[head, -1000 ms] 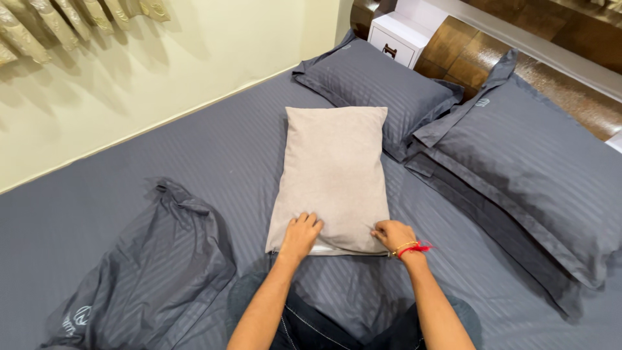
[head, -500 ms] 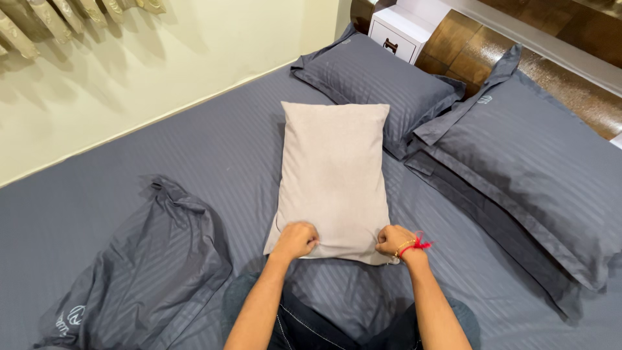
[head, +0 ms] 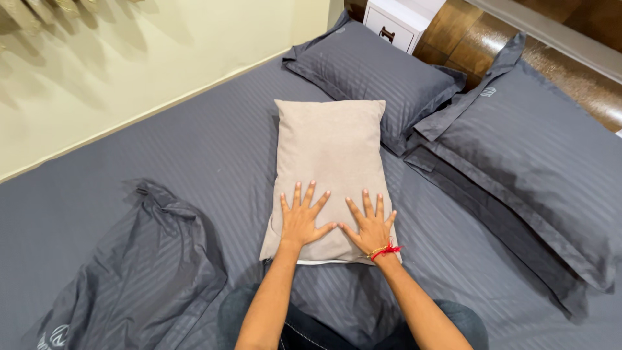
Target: The person puts a pillowcase onto a pillow by pulling the fabric over it, pats the pillow flat on the bed, and picks up another pillowcase.
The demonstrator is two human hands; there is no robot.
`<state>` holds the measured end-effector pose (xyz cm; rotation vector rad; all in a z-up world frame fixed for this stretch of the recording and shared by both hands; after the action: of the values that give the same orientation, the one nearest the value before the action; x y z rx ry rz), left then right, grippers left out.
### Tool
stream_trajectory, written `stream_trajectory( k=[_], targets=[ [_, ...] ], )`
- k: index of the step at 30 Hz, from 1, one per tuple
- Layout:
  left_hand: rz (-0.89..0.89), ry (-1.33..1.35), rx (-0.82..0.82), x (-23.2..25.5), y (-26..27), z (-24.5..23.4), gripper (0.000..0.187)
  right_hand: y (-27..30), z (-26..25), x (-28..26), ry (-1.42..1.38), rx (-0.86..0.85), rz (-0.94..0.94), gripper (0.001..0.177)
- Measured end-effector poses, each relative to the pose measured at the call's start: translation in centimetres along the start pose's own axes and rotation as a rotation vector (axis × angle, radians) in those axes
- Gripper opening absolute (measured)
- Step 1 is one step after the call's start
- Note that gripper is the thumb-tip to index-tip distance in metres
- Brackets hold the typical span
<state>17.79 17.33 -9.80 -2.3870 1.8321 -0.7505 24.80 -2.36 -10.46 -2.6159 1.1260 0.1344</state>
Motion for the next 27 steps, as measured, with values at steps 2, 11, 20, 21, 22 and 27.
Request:
stream_trajectory(
  k=[2, 11, 20, 21, 22, 27],
  targets=[
    [-0.011, -0.001, -0.024, -0.2, -0.1, 0.9, 0.092, 0.0, 0.8, 0.3, -0.019, 0.038, -0.02, 0.077],
    [-0.055, 0.001, -0.019, -0.9, -1.1, 2.9, 0.09, -1.1, 2.2, 0.4, -0.008, 0.141, -0.054, 0.075],
    [-0.101, -0.024, -0.146, -1.1, -1.9, 2.8, 0.089, -2.0, 2.3, 0.7, 0.001, 0.153, -0.082, 0.068],
    [-0.109, -0.023, -0.172, -1.0, -2.0, 2.7, 0.089, -2.0, 2.4, 0.8, -0.006, 0.147, -0.079, 0.068],
    [-0.118, -0.023, -0.199, -1.1, -1.9, 2.6, 0.089, -2.0, 2.5, 0.8, -0.007, 0.149, -0.083, 0.068],
    [-0.186, -0.022, -0.333, -1.0, -2.1, 2.5, 0.095, -2.0, 3.1, 1.6, -0.026, -0.005, -0.035, 0.072]
  ],
)
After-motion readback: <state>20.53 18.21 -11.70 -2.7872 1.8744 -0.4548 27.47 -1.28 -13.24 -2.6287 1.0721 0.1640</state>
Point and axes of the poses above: each hand's wrist, its own y-axis away from the middle knuckle, its own z-axis out of the palm, x = y × z, the point moved 2 cm from there along -y, towards the middle knuckle, and after that the axes turned 10 degrees about -z, right-handed, at the moved point
